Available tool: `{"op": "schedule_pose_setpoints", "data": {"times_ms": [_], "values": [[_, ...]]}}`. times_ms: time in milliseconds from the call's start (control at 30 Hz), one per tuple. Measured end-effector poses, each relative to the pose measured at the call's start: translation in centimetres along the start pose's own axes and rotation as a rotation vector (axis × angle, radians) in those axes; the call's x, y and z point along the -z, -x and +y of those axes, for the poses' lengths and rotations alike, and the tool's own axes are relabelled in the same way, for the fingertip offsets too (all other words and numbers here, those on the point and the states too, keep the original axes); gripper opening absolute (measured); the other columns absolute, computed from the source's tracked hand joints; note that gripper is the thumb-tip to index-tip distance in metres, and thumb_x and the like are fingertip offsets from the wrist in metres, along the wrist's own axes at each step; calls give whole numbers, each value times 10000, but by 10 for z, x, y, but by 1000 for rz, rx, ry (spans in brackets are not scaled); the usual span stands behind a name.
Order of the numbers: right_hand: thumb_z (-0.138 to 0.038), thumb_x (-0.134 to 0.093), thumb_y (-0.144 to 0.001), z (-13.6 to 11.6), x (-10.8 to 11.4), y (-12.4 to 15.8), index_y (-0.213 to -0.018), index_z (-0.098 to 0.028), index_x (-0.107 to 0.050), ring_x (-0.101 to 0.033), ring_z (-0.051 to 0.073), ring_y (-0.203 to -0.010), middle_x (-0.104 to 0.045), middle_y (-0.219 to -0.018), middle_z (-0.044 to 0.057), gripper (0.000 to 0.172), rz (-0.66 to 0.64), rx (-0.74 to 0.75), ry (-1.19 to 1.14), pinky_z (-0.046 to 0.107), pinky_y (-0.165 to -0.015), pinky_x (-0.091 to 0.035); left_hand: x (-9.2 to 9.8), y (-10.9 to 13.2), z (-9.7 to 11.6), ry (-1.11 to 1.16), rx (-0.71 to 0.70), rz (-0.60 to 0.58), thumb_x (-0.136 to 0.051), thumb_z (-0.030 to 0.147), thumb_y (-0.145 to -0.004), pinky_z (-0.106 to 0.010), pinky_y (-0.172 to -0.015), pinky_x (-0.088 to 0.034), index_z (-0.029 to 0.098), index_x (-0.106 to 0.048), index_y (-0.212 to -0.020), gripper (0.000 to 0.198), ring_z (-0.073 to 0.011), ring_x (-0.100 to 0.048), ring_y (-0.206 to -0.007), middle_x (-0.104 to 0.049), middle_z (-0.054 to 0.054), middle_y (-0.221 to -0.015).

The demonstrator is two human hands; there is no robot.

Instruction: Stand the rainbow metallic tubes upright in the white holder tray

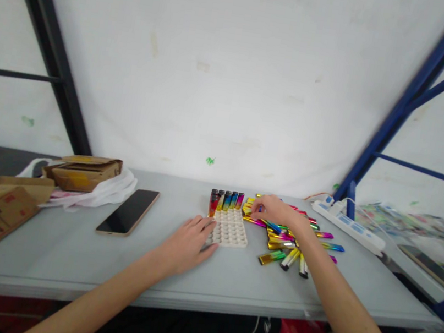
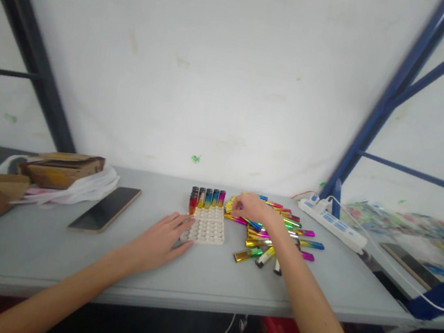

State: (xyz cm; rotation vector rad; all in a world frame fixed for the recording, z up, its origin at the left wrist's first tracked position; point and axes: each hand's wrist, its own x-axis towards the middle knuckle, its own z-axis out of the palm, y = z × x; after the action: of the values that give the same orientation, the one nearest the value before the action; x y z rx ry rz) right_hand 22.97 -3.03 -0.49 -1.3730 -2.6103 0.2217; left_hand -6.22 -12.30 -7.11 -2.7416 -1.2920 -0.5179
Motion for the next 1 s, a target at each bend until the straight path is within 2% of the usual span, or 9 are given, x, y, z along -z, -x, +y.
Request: {"op": "schedule_pose_setpoints", "data": {"times_ms": [67, 200, 367, 533, 633, 733, 800, 900, 1000], "values": [[-266, -740, -823, 4, -14, 8, -902, -166, -773, -659, 232, -839, -755, -911, 77, 131, -41, -28, 63, 280, -732, -441, 1, 0, 1, -6, 3, -10, -467, 430, -995, -464, -1121, -399, 116, -522, -1386, 505, -311, -505, -1282, -582, -153, -1392], [-281, -663, -900, 3, -32, 14, -938, -165, -740, -653, 247, -898, -741, -943, 103, 145, -7, -33, 116, 302, -775, -446, 0, 0, 0, -20, 0, -3, -462, 438, -998, -463, -1121, -397, 115, -513, -1394, 514, -310, -505, -1285, -579, -156, -1400], [-337, -479, -1001, -2, -21, 17, -964, -161, -677, -634, 235, -843, -715, -929, 113, 267, 84, -33, 55, 312, -772, -433, -2, 0, -1, -21, -6, 16, -463, 443, -997, -469, -1102, -415, 137, -520, -1389, 501, -310, -517, -1274, -588, -151, -1394], [-425, -330, -1037, -5, -8, 8, -854, -179, -605, -568, 176, -713, -642, -751, 26, 412, 280, -57, -336, 293, -724, -421, 1, 0, 0, -23, -1, 2, -468, 434, -997, -489, -1087, -430, 128, -521, -1387, 498, -318, -524, -1266, -590, -160, -1389], [-556, -460, -964, -12, -6, -3, -838, -178, -621, -453, 142, -574, -504, -586, -37, 430, 403, -96, -597, 274, -598, -369, 2, 0, 0, -29, 4, -8, -473, 429, -996, -479, -1088, -430, 140, -514, -1393, 492, -316, -521, -1269, -585, -148, -1397], [-604, -650, -836, -22, -11, -13, -827, -174, -640, -400, 122, -556, -475, -581, -49, 430, 512, -101, -774, 260, -538, -307, 1, 0, 0, -25, -1, -5, -477, 418, -996, -478, -1083, -435, 137, -512, -1392, 487, -313, -520, -1268, -585, -147, -1393], [-627, -657, -824, -30, -18, -17, -730, -185, -586, -402, 118, -562, -457, -579, -47, 457, 569, -96, -836, 256, -534, -306, 1, 0, 0, -22, -4, -1, -483, 412, -993, -480, -1086, -433, 135, -516, -1387, 482, -312, -521, -1266, -584, -150, -1391], [-668, -592, -858, -43, -31, -19, -719, -207, -517, -473, 127, -584, -510, -628, -33, 487, 552, -73, -975, 255, -554, -371, 1, 0, -1, -26, -7, 0, -475, 416, -997, -486, -1084, -434, 139, -516, -1386, 478, -314, -522, -1265, -583, -150, -1394], [-679, -584, -862, -53, -40, -17, -852, -226, -535, -515, 125, -567, -568, -697, -31, 456, 425, 3, -1208, 270, -574, -444, 1, 0, -1, -30, -10, 5, -474, 417, -999, -488, -1078, -438, 140, -512, -1390, 480, -316, -518, -1267, -582, -151, -1398]]}}
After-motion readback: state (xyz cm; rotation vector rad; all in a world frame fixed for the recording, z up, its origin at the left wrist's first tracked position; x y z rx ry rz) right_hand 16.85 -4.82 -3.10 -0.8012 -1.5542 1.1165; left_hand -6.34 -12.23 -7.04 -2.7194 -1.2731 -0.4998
